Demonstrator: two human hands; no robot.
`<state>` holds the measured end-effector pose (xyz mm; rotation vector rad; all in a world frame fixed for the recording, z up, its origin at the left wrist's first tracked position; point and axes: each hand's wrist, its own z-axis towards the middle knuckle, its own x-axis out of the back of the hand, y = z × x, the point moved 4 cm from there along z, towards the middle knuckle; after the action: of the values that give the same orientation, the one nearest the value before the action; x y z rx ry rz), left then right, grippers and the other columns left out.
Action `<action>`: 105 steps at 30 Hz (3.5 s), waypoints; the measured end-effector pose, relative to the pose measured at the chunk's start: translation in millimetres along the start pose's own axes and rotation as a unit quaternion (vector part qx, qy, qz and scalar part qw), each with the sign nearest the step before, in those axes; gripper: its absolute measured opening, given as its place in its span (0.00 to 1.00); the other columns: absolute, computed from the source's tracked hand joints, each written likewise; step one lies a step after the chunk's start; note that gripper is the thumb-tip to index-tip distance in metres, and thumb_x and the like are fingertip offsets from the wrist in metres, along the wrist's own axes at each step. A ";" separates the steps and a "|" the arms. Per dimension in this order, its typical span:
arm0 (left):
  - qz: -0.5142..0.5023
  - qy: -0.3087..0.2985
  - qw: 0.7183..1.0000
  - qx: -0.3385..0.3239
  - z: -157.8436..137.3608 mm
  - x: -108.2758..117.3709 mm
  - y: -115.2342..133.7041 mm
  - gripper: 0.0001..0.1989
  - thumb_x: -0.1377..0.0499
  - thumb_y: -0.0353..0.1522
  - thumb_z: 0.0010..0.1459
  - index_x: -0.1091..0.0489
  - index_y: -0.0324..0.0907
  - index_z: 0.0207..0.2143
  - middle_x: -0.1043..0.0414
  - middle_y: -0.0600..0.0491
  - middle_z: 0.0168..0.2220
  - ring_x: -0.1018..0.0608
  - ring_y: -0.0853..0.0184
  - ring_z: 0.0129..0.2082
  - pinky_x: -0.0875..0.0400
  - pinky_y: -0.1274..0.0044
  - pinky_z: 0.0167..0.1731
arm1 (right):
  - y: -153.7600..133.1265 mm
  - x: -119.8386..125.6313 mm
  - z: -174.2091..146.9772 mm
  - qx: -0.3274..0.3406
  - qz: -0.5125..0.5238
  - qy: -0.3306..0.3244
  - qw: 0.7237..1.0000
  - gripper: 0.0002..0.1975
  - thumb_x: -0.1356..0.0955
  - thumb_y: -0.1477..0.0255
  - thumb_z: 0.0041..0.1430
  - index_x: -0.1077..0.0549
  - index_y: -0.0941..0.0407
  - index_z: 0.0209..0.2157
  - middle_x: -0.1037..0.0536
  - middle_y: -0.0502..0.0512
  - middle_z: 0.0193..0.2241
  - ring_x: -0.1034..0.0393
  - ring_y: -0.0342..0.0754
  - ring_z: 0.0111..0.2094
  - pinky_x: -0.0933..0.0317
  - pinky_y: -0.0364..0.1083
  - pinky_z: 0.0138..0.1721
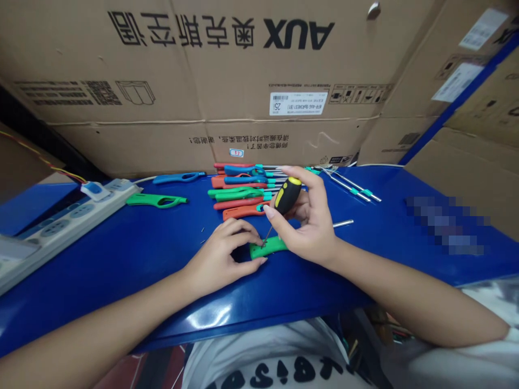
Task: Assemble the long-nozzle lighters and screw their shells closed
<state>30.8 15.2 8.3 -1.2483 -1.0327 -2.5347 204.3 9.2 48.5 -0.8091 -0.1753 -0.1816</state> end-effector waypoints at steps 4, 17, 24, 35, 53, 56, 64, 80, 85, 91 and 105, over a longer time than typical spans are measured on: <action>0.011 -0.022 1.000 0.003 -0.3 -1.7 -0.5 0.13 0.32 0.37 0.57 0.24 0.46 0.45 0.25 0.50 0.47 0.25 0.59 0.49 0.30 0.66 0.53 | 0.5 -3.2 -1.9 -0.001 -0.026 -0.057 0.998 0.26 0.30 0.68 0.61 0.39 0.46 0.59 0.26 0.57 0.49 0.26 0.46 0.31 0.28 0.44 0.23; 0.034 -0.035 0.999 -0.014 -1.7 -2.7 1.0 0.15 0.32 0.36 0.56 0.25 0.46 0.47 0.26 0.50 0.48 0.26 0.58 0.50 0.32 0.66 0.54 | 3.8 -4.1 -1.5 0.066 -0.070 -0.133 0.986 0.27 0.32 0.72 0.61 0.39 0.48 0.61 0.25 0.55 0.53 0.28 0.40 0.27 0.29 0.41 0.24; 0.038 -0.057 0.998 -0.017 -2.4 -2.9 2.6 0.17 0.31 0.37 0.55 0.26 0.46 0.47 0.27 0.51 0.48 0.27 0.59 0.50 0.35 0.67 0.55 | 10.8 0.0 2.8 0.012 -0.044 -0.088 0.995 0.25 0.30 0.70 0.61 0.37 0.48 0.59 0.27 0.57 0.52 0.27 0.44 0.30 0.32 0.42 0.21; 0.044 -0.057 0.997 -0.022 -2.2 -2.5 3.3 0.14 0.33 0.36 0.57 0.26 0.46 0.46 0.27 0.51 0.48 0.26 0.60 0.49 0.34 0.67 0.54 | 8.7 3.2 2.2 0.049 -0.056 -0.074 0.995 0.27 0.30 0.72 0.60 0.37 0.50 0.59 0.27 0.58 0.51 0.25 0.44 0.31 0.30 0.41 0.21; 0.016 -0.037 0.999 0.007 0.2 -4.1 -5.8 0.13 0.38 0.31 0.61 0.31 0.42 0.49 0.26 0.49 0.47 0.24 0.61 0.49 0.27 0.69 0.52 | 12.9 0.8 -1.9 0.106 -0.093 -0.098 0.985 0.27 0.30 0.72 0.61 0.38 0.48 0.60 0.25 0.54 0.47 0.27 0.42 0.28 0.29 0.41 0.21; 0.016 -0.037 0.999 0.003 0.4 -4.0 -4.3 0.14 0.37 0.30 0.60 0.31 0.41 0.49 0.26 0.49 0.47 0.23 0.61 0.48 0.27 0.69 0.52 | 12.3 0.1 -2.1 0.101 -0.092 -0.102 0.985 0.26 0.30 0.71 0.61 0.37 0.49 0.60 0.25 0.55 0.48 0.27 0.42 0.28 0.28 0.42 0.22; 0.015 -0.039 0.999 0.003 -1.0 -5.7 -5.3 0.14 0.38 0.31 0.62 0.30 0.42 0.51 0.27 0.48 0.50 0.24 0.60 0.51 0.28 0.68 0.54 | 9.8 -1.3 -2.6 0.123 -0.113 -0.127 0.978 0.26 0.31 0.72 0.62 0.38 0.49 0.60 0.24 0.55 0.50 0.26 0.41 0.28 0.27 0.41 0.24; -0.060 -0.006 0.998 -0.021 0.1 -0.4 6.5 0.11 0.35 0.33 0.61 0.24 0.43 0.47 0.24 0.50 0.43 0.23 0.64 0.46 0.27 0.71 0.50 | -0.5 5.5 -0.9 0.107 -0.043 0.000 0.993 0.26 0.31 0.68 0.64 0.41 0.46 0.61 0.33 0.59 0.56 0.26 0.45 0.34 0.24 0.47 0.30; -0.084 0.027 0.996 -0.002 1.3 0.0 4.6 0.07 0.34 0.32 0.60 0.21 0.43 0.42 0.22 0.50 0.40 0.21 0.64 0.43 0.25 0.72 0.47 | -0.6 4.0 -1.3 0.081 -0.019 0.001 0.997 0.27 0.31 0.68 0.64 0.43 0.46 0.61 0.31 0.60 0.54 0.27 0.44 0.31 0.26 0.46 0.26; -0.107 0.031 0.994 0.003 3.3 1.0 2.9 0.03 0.34 0.30 0.60 0.20 0.43 0.38 0.21 0.51 0.38 0.20 0.65 0.40 0.25 0.72 0.46 | -1.9 3.2 -1.2 0.096 -0.002 -0.002 0.995 0.26 0.31 0.69 0.64 0.41 0.46 0.60 0.31 0.59 0.53 0.27 0.44 0.31 0.25 0.45 0.25; -0.098 0.018 0.995 0.000 2.6 -1.8 0.9 0.03 0.35 0.31 0.60 0.20 0.44 0.36 0.21 0.51 0.38 0.20 0.64 0.40 0.25 0.71 0.46 | 0.6 2.3 -3.5 0.118 -0.030 0.000 0.993 0.27 0.30 0.69 0.63 0.42 0.46 0.60 0.32 0.58 0.54 0.26 0.45 0.32 0.24 0.47 0.28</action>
<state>34.0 15.9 8.5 -1.1495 -1.2026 -2.6895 207.0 6.9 46.2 -0.5692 -0.2166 -0.2124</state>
